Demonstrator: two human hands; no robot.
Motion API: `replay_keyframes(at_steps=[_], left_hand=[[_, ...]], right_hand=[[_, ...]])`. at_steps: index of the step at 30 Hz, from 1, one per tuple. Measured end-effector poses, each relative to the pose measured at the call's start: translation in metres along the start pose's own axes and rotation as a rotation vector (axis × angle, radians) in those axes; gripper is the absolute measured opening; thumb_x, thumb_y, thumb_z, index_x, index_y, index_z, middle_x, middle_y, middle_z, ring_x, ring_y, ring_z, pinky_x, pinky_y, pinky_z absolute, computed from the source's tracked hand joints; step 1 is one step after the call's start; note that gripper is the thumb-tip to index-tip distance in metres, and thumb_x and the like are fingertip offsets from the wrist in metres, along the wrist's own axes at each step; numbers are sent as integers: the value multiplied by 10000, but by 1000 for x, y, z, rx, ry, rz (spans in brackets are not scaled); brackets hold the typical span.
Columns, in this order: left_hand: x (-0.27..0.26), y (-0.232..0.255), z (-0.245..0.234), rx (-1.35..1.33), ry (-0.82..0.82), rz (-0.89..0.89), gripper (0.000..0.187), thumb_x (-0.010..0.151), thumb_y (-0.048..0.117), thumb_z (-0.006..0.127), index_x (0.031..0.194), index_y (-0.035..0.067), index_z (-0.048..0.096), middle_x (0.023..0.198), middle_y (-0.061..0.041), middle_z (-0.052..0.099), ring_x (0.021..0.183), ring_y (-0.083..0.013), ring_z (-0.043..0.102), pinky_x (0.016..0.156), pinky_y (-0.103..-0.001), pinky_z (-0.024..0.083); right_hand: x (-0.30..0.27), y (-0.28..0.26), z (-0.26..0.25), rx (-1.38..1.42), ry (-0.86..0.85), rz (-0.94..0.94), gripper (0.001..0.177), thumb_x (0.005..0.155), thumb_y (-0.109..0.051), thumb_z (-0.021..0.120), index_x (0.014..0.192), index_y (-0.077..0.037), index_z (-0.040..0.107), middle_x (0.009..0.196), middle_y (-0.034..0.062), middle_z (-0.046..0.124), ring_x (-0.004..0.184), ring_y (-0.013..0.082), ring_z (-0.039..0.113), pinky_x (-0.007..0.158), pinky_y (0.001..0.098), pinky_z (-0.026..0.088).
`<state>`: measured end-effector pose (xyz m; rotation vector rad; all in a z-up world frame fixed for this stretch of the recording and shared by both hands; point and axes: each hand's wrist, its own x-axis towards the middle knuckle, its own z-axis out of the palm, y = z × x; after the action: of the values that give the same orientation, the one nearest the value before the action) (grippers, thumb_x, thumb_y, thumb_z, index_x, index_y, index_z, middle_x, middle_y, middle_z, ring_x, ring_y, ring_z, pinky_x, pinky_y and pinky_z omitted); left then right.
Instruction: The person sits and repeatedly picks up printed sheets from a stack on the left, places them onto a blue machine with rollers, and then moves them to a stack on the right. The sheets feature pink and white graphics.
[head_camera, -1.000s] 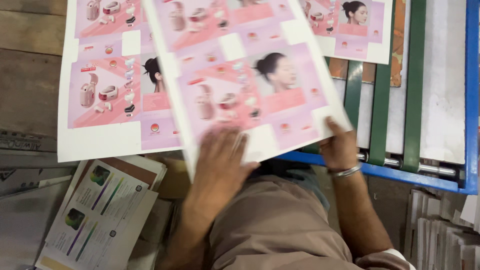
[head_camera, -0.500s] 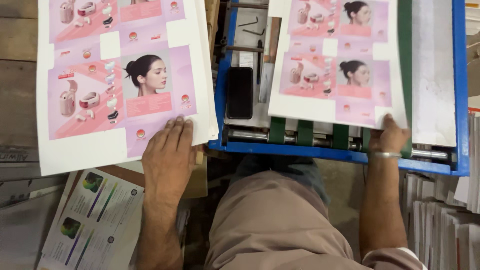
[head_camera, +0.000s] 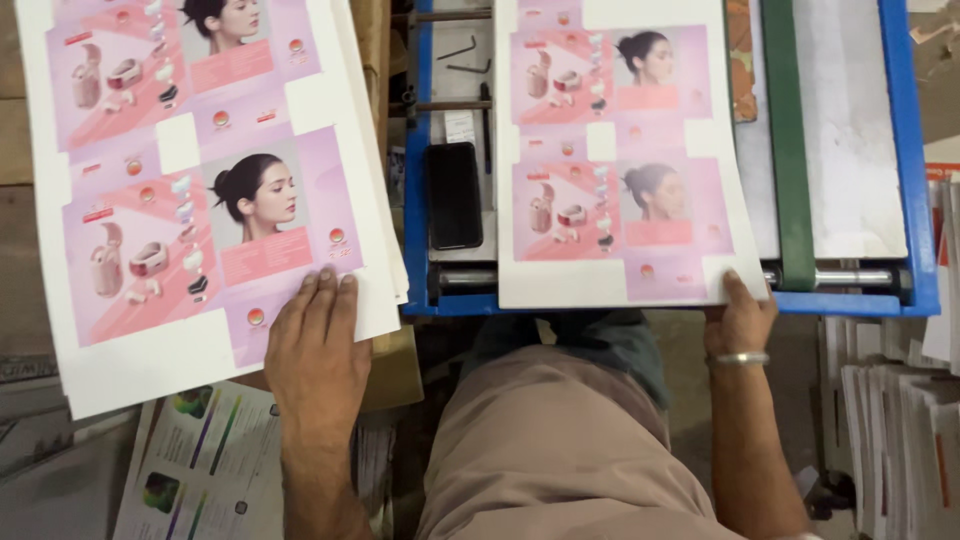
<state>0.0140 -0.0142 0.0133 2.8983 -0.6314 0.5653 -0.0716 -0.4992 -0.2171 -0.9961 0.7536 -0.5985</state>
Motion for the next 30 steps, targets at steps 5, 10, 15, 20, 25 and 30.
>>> replay_keyframes(at_steps=[5, 10, 15, 20, 25, 30], left_hand=[[-4, -9, 5, -35, 18, -15, 519, 729, 31, 774, 1241, 34, 686, 1289, -121, 707, 1232, -295, 659, 1041, -421, 525], [-6, -12, 6, -36, 16, -18, 542, 675, 38, 789, 1209, 45, 700, 1252, -111, 724, 1188, -285, 676, 1001, -414, 531], [-8, -11, 7, -6, 5, -40, 593, 674, -5, 775, 1257, 61, 692, 1291, -92, 708, 1223, -281, 656, 1046, -419, 523], [-12, -5, 4, -4, -20, -60, 602, 707, 105, 795, 1286, 42, 646, 1352, -200, 624, 1285, -371, 573, 1072, -502, 457], [-13, -7, 6, 20, -55, -70, 587, 782, 113, 782, 1345, 39, 632, 1385, -181, 622, 1349, -351, 556, 1149, -499, 431], [-8, -10, 0, 10, -102, -59, 619, 737, 72, 770, 1340, 54, 632, 1374, -179, 647, 1336, -336, 583, 1138, -460, 456]], right_hand=[[39, 4, 41, 25, 62, 7, 379, 970, -36, 653, 1321, 0, 514, 1192, 115, 677, 1003, 234, 729, 769, 343, 644], [66, 8, 78, 72, 245, 109, 474, 935, -93, 691, 1254, -66, 341, 1149, 137, 615, 955, 247, 716, 738, 391, 663], [73, 0, 93, 61, -62, 146, 460, 1006, -196, 651, 1340, 41, 440, 1215, 194, 636, 1029, 298, 720, 821, 434, 669], [63, -13, 91, -51, -151, 219, 464, 1075, -267, 553, 1351, 99, 481, 1195, 236, 637, 1051, 346, 697, 894, 453, 634], [81, -8, 102, -51, -161, 206, 333, 1067, -203, 542, 1240, 77, 494, 1155, 228, 638, 1044, 357, 707, 888, 448, 637], [110, -4, 115, -122, -214, 203, 277, 1076, -189, 548, 1203, 57, 542, 1121, 205, 667, 996, 320, 721, 851, 421, 650]])
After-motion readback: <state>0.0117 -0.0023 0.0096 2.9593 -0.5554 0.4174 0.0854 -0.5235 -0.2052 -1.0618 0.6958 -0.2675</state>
